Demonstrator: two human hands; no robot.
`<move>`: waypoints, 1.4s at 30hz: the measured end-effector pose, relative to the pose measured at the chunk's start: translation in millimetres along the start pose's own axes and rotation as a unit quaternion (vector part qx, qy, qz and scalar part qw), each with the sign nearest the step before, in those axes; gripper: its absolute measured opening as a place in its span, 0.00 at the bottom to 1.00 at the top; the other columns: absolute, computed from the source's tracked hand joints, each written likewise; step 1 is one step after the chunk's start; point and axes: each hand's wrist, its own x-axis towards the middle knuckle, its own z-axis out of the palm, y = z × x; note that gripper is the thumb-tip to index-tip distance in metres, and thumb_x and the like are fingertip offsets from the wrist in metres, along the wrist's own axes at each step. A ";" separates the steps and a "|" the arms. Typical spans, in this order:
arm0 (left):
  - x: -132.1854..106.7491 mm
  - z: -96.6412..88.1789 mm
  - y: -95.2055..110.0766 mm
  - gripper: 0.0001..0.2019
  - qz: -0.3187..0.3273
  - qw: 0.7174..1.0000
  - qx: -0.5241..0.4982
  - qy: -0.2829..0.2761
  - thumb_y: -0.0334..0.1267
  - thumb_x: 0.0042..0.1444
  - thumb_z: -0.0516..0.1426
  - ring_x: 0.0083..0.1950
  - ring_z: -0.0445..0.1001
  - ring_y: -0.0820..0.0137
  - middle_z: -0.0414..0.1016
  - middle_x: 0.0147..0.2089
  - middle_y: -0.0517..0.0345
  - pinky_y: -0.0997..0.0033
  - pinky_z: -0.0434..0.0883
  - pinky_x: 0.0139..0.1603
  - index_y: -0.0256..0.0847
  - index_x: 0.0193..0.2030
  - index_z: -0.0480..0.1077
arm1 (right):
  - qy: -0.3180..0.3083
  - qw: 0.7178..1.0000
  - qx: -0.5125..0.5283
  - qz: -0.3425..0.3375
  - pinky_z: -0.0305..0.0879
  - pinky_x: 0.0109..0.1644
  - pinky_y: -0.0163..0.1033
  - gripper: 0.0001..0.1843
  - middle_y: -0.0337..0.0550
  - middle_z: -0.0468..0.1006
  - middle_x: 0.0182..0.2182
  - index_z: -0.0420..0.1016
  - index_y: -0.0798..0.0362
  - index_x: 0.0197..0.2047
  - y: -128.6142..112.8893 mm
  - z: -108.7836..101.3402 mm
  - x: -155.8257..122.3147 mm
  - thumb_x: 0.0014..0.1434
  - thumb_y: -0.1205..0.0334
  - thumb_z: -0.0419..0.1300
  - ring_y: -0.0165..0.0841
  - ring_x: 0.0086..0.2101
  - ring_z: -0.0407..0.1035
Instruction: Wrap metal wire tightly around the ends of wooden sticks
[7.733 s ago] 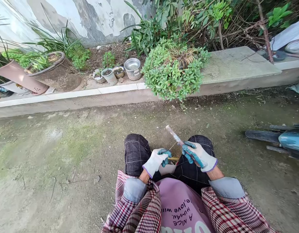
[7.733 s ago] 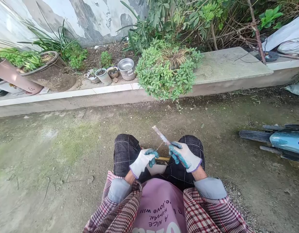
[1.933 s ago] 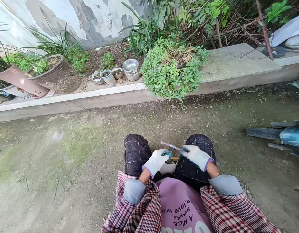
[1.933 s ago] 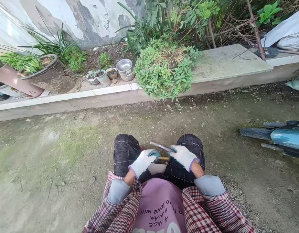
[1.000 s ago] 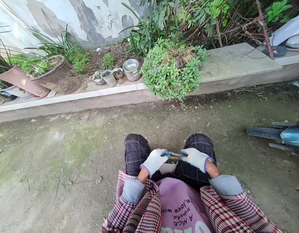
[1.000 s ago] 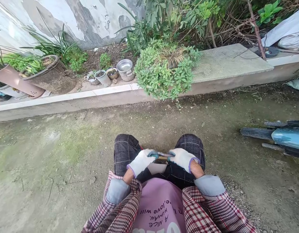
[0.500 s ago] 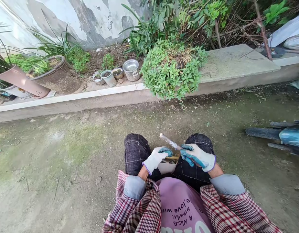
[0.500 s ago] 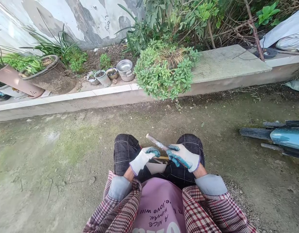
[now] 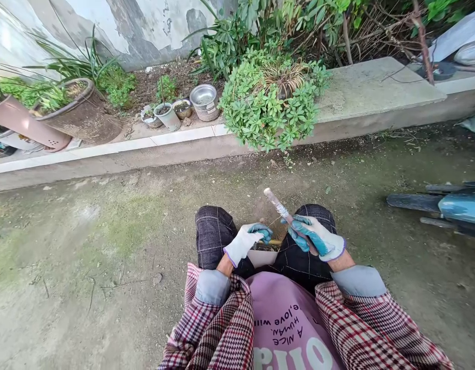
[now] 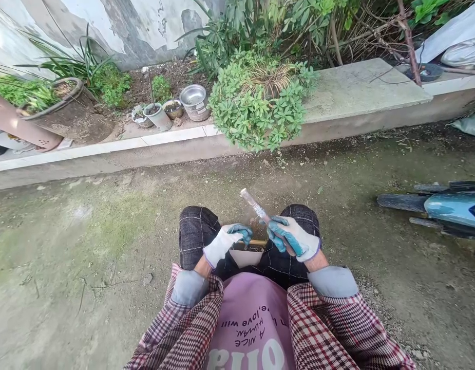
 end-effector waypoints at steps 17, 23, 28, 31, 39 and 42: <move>5.7 -6.9 20.2 0.35 0.002 0.998 -0.066 0.008 0.32 0.44 0.70 0.36 0.79 0.70 0.84 0.39 0.55 0.71 0.74 0.40 0.36 0.63 0.77 | 0.003 0.995 0.099 -0.032 0.52 0.13 0.29 0.26 0.31 0.70 0.22 0.76 0.53 0.43 -4.2 -7.7 -3.6 0.52 0.44 0.77 0.22 0.15 0.54; 6.7 -2.3 22.2 0.18 0.001 0.995 -0.061 0.077 0.34 0.43 0.70 0.30 0.77 0.72 0.83 0.34 0.54 0.71 0.73 0.33 0.33 0.44 0.80 | 0.000 0.997 0.081 -0.020 0.53 0.12 0.30 0.28 0.33 0.72 0.23 0.76 0.53 0.45 -2.8 -7.7 -5.2 0.52 0.43 0.77 0.23 0.15 0.56; 14.0 2.9 12.9 0.11 -0.001 0.989 -0.049 0.142 0.33 0.43 0.66 0.28 0.77 0.71 0.81 0.31 0.55 0.74 0.69 0.26 0.34 0.36 0.80 | -0.001 0.999 0.053 -0.008 0.53 0.12 0.30 0.28 0.33 0.71 0.23 0.73 0.53 0.40 -2.4 -2.5 -5.7 0.51 0.41 0.77 0.23 0.16 0.57; 16.1 4.8 2.0 0.09 -0.020 0.988 -0.016 0.151 0.31 0.45 0.64 0.28 0.76 0.71 0.81 0.30 0.56 0.75 0.66 0.24 0.34 0.36 0.81 | -0.010 0.999 0.044 -0.006 0.55 0.13 0.30 0.29 0.33 0.71 0.23 0.74 0.54 0.41 -1.0 -1.6 -5.0 0.51 0.40 0.77 0.23 0.16 0.57; 16.8 0.6 -24.8 0.04 0.029 0.985 0.147 0.084 0.30 0.53 0.61 0.32 0.76 0.72 0.82 0.32 0.58 0.73 0.73 0.35 0.37 0.32 0.80 | -0.100 0.995 -0.011 -0.017 0.54 0.13 0.30 0.27 0.35 0.72 0.21 0.73 0.55 0.39 7.7 -4.0 -5.7 0.56 0.40 0.74 0.23 0.15 0.56; 17.6 -0.1 -30.1 0.10 0.040 0.988 0.119 0.086 0.30 0.54 0.61 0.35 0.79 0.71 0.84 0.37 0.58 0.72 0.76 0.40 0.38 0.41 0.82 | -0.089 0.996 0.003 -0.022 0.54 0.13 0.30 0.26 0.33 0.71 0.21 0.74 0.55 0.41 7.0 -5.2 -7.3 0.58 0.40 0.73 0.23 0.14 0.56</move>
